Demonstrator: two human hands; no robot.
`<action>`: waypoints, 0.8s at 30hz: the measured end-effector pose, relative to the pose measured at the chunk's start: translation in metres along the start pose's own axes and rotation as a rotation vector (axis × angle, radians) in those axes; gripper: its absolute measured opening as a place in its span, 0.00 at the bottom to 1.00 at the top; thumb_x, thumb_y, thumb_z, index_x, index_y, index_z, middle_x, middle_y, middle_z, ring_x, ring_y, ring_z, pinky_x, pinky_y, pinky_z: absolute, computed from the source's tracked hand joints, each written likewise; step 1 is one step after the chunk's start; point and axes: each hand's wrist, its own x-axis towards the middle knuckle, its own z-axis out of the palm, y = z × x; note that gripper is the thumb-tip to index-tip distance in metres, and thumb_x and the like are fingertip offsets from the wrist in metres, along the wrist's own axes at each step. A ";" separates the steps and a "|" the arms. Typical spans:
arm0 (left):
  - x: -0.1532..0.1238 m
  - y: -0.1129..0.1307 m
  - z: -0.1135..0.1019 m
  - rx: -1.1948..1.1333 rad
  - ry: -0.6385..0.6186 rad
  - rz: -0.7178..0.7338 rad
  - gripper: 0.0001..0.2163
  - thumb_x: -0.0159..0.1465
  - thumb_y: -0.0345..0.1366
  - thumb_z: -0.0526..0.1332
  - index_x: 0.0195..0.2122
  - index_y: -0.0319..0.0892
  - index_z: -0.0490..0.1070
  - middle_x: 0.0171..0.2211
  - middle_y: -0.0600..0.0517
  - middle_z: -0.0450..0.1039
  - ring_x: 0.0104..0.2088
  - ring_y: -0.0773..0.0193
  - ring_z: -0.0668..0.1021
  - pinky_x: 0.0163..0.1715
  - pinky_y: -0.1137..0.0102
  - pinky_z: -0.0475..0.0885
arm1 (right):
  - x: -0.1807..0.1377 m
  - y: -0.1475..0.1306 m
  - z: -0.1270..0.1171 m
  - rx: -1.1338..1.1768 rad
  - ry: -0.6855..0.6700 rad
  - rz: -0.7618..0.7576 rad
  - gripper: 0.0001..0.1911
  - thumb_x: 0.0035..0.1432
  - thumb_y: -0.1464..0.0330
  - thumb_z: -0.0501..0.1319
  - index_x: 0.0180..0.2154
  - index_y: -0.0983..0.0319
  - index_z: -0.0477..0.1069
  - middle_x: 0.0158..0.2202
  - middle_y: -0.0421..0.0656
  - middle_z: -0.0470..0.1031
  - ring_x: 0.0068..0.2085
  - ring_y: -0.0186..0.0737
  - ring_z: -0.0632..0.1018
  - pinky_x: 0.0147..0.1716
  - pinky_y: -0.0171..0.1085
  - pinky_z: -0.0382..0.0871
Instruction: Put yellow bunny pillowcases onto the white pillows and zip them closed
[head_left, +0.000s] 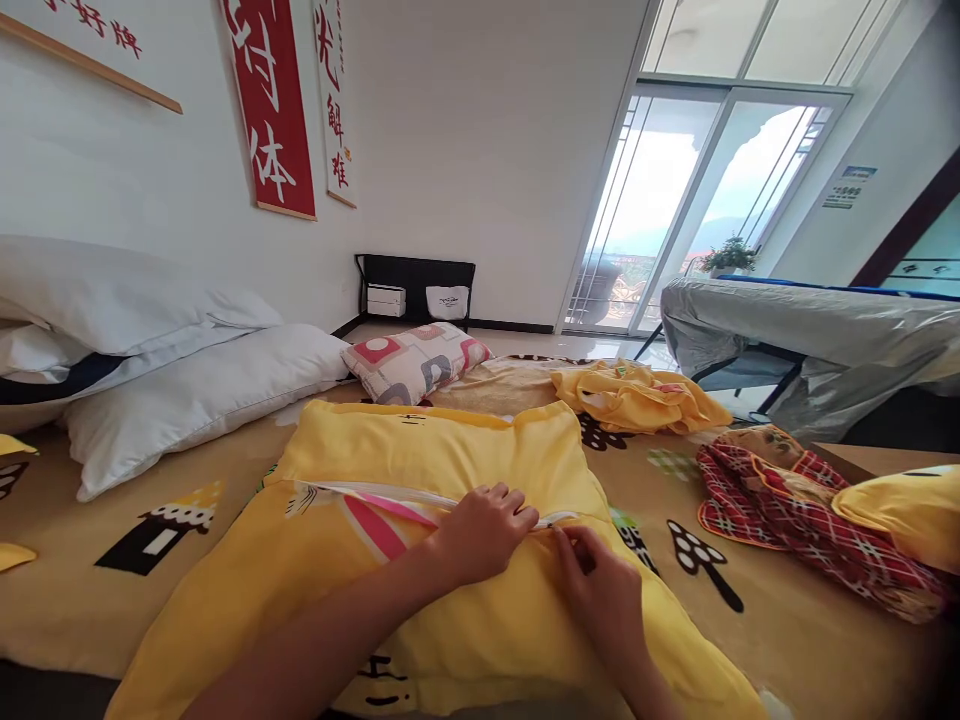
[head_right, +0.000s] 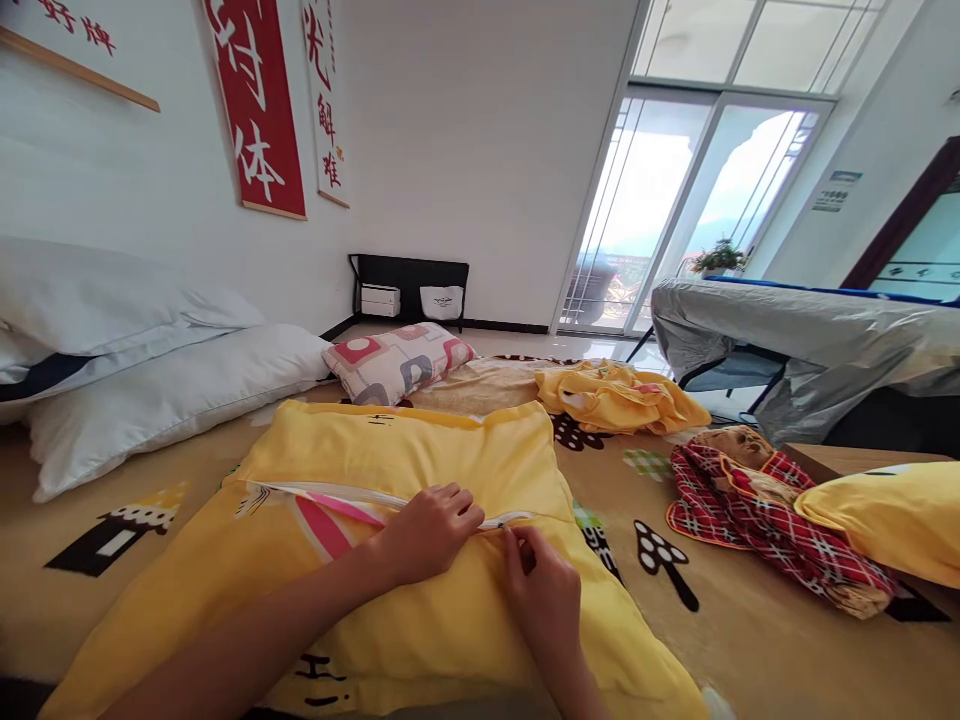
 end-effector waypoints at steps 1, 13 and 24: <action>0.000 0.000 0.000 -0.006 -0.009 -0.007 0.04 0.65 0.29 0.54 0.40 0.41 0.67 0.38 0.47 0.71 0.38 0.57 0.73 0.35 0.64 0.70 | 0.002 0.002 -0.004 0.001 -0.012 0.025 0.31 0.60 0.42 0.47 0.26 0.59 0.71 0.16 0.41 0.70 0.18 0.37 0.71 0.19 0.35 0.61; 0.053 0.025 0.008 -0.068 -0.019 -0.089 0.19 0.63 0.51 0.60 0.43 0.39 0.67 0.39 0.45 0.73 0.42 0.53 0.76 0.37 0.62 0.71 | -0.006 0.012 -0.024 -0.009 0.023 -0.038 0.29 0.63 0.46 0.49 0.29 0.61 0.75 0.18 0.42 0.72 0.17 0.35 0.68 0.20 0.34 0.61; 0.025 0.038 0.011 0.078 0.163 0.031 0.09 0.69 0.27 0.48 0.38 0.39 0.68 0.35 0.46 0.69 0.40 0.56 0.72 0.37 0.63 0.64 | -0.001 0.027 -0.021 0.113 0.016 -0.020 0.22 0.62 0.51 0.55 0.30 0.61 0.75 0.25 0.43 0.74 0.22 0.34 0.70 0.23 0.33 0.63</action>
